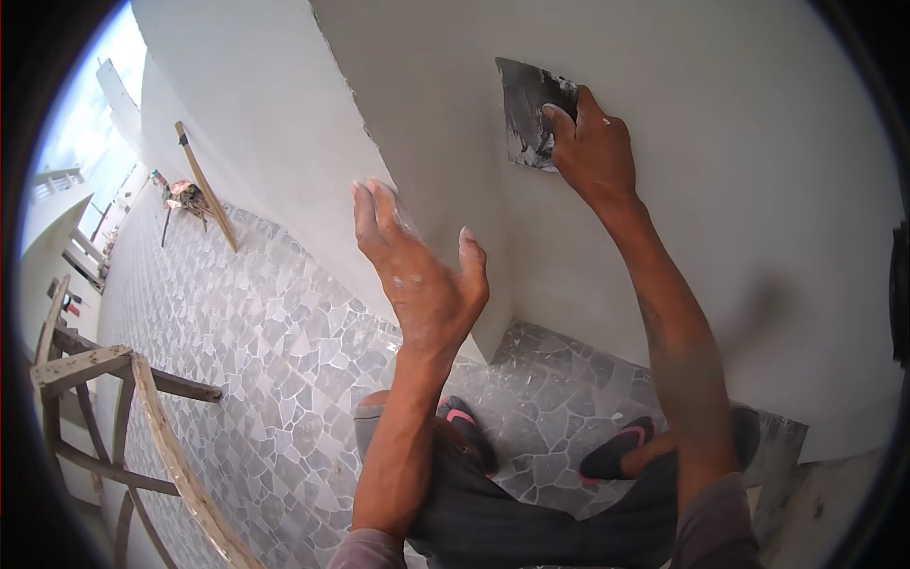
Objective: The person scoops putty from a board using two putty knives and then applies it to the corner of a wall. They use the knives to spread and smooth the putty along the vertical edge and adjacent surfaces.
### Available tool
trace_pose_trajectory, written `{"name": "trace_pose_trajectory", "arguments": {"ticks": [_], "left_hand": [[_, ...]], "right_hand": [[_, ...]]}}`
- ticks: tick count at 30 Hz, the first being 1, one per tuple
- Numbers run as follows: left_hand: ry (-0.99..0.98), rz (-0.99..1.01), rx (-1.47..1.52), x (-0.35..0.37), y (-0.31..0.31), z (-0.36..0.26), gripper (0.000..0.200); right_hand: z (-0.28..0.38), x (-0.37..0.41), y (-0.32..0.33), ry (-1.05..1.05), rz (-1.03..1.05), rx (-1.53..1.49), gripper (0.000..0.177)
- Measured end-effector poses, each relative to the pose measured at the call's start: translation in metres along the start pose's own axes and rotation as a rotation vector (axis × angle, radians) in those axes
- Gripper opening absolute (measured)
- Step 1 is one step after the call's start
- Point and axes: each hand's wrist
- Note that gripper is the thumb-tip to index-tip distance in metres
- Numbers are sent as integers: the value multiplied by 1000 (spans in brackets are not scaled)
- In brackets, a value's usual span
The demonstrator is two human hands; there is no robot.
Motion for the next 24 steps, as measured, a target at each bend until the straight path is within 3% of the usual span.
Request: {"name": "trace_pose_trajectory", "arguments": {"ticks": [12, 17, 20, 22, 24], "left_hand": [[10, 8, -62, -1, -2, 0, 87], [-15, 23, -27, 1, -5, 3, 87], [15, 36, -60, 1, -1, 2, 87], [11, 48, -59, 1, -2, 3, 87], [-2, 27, -45, 1, -5, 4, 88]], "right_hand": [[2, 4, 10, -57, 42, 4, 25], [0, 2, 2, 27, 11, 82, 23], [4, 7, 3, 190, 153, -34, 26], [-2, 21, 8, 245, 168, 176, 25], [1, 26, 15, 142, 67, 110, 25]]}}
Point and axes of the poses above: each hand's wrist, its own x-axis away from the middle knuckle, its own y-axis out of the back of the hand, z = x × y, and after that the axes turned 11 degrees about z, right-handed
